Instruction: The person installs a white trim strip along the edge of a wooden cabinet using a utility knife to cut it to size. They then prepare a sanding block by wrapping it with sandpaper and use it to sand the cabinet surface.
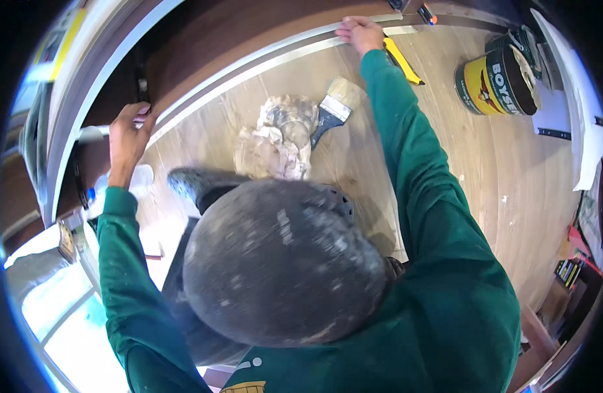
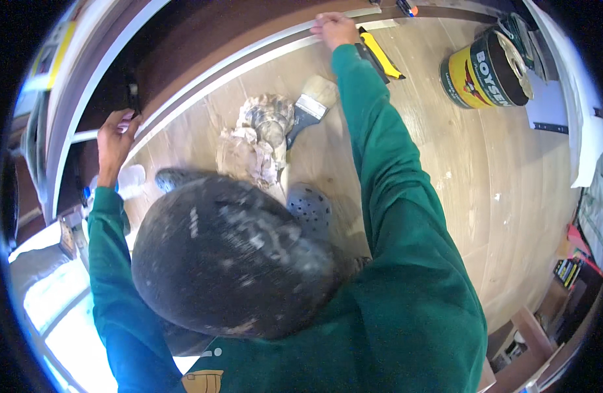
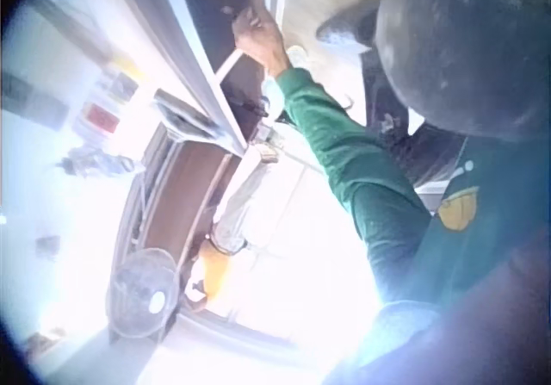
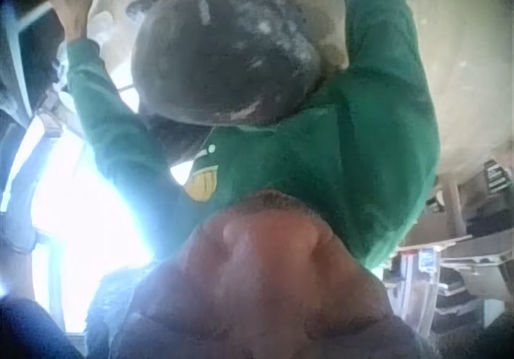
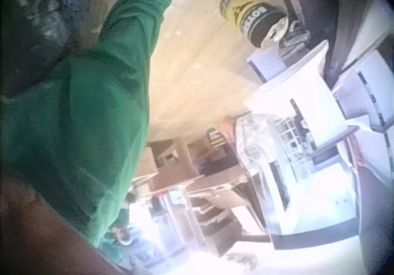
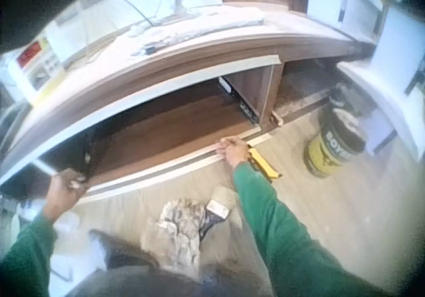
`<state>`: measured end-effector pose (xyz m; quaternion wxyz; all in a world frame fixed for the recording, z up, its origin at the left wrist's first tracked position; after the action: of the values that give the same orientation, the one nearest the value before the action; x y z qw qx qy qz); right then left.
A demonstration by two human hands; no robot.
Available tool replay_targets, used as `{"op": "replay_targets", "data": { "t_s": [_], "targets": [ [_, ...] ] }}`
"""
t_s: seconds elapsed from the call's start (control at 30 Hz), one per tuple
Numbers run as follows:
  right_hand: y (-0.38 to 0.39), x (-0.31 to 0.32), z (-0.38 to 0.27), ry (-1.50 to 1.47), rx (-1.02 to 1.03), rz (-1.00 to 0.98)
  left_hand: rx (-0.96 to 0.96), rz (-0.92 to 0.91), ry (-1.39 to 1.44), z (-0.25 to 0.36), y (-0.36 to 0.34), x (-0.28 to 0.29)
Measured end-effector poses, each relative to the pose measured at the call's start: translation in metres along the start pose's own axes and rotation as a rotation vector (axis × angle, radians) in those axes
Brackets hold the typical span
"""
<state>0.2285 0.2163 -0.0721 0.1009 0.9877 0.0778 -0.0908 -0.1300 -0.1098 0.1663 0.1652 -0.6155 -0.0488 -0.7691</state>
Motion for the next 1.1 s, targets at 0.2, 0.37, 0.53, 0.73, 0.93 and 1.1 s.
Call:
{"op": "replay_targets", "data": {
  "t_s": [0.2, 0.37, 0.53, 0.73, 0.93, 1.1],
  "targets": [
    [0.005, -0.016, 0.027, -0.169, -0.132, -0.028, 0.325, -0.004, -0.051, -0.074, 0.127, 0.052],
    [0.024, -0.072, 0.055, -0.215, -0.148, -0.042, 0.515, -0.058, 0.091, -0.119, 0.177, 0.034],
    [0.042, -0.088, 0.058, -0.143, -0.071, -0.082, 0.441, -0.089, 0.059, -0.099, 0.146, -0.002],
    [0.0, 0.056, 0.001, -0.034, 0.091, 0.277, 0.416, -0.112, 0.036, -0.097, 0.114, -0.018],
    [-0.037, 0.124, 0.001, -0.181, -0.004, 0.338, 0.349, -0.118, 0.117, -0.105, 0.079, -0.056],
    [-0.039, 0.122, -0.001, -0.151, 0.001, 0.329, 0.265, -0.109, 0.2, -0.067, 0.045, -0.082]
  ]
}}
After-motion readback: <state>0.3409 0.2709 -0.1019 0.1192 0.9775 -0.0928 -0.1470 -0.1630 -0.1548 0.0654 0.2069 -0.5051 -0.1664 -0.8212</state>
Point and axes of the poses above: each hand's wrist, its own y-axis away from the middle knuckle, its own x-axis out of the back of the hand, z = x × y, the point moved 10 cm from there along -y, towards the middle knuckle, and after that the axes turned 1 degree about x, right-handed, at the moved point
